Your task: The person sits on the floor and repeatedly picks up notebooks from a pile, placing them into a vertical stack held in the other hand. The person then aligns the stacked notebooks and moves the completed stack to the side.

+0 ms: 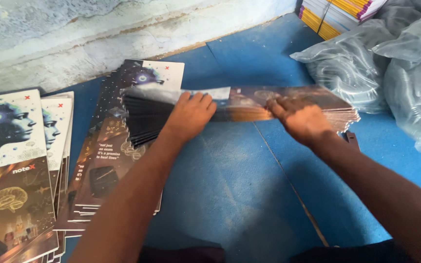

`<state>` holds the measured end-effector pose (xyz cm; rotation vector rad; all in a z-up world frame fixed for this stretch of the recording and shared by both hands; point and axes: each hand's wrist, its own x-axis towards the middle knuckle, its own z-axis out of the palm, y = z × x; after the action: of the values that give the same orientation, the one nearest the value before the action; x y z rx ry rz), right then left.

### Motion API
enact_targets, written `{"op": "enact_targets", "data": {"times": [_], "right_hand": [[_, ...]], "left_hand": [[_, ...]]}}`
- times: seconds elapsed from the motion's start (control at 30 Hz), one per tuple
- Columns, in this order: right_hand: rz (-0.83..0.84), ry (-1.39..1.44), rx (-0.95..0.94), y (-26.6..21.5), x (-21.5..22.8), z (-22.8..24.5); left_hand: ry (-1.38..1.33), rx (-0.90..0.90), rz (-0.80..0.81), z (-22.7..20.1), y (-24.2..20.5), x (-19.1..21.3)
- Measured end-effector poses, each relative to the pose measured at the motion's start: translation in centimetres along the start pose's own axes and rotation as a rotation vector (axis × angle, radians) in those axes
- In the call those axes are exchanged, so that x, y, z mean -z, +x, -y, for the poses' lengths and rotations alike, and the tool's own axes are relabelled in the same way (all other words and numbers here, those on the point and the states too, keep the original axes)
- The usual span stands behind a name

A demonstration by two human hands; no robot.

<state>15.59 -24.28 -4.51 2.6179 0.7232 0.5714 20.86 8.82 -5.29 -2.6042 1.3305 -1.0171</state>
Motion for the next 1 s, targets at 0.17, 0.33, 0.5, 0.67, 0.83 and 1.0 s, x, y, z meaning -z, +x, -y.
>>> {"op": "enact_targets", "data": {"times": [0.17, 0.33, 0.5, 0.67, 0.83, 1.0], "right_hand": [[-0.012, 0.149, 0.048, -3.1, -1.6, 2.6], [0.031, 0.266, 0.066, -4.4, -2.4, 3.3], [0.020, 0.231, 0.075, -5.7, -3.9, 4.0], [0.336, 0.237, 0.029, -7.1, -5.2, 4.5], [0.573, 0.233, 0.038, -7.3, -5.1, 4.5], [0.839, 0.228, -0.017, -6.1, -3.0, 5.0]], "left_hand": [[-0.067, 0.024, 0.121, -3.1, -3.3, -1.6], [-0.185, 0.113, 0.144, -4.6, -4.9, -1.6], [-0.231, 0.190, 0.379, -6.7, -5.5, -1.3], [-0.293, 0.178, 0.380, -8.3, -6.8, -1.6], [-0.294, 0.159, 0.405, -8.6, -7.6, -2.0], [-0.422, 0.231, 0.234, -8.3, -7.8, -2.4]]}}
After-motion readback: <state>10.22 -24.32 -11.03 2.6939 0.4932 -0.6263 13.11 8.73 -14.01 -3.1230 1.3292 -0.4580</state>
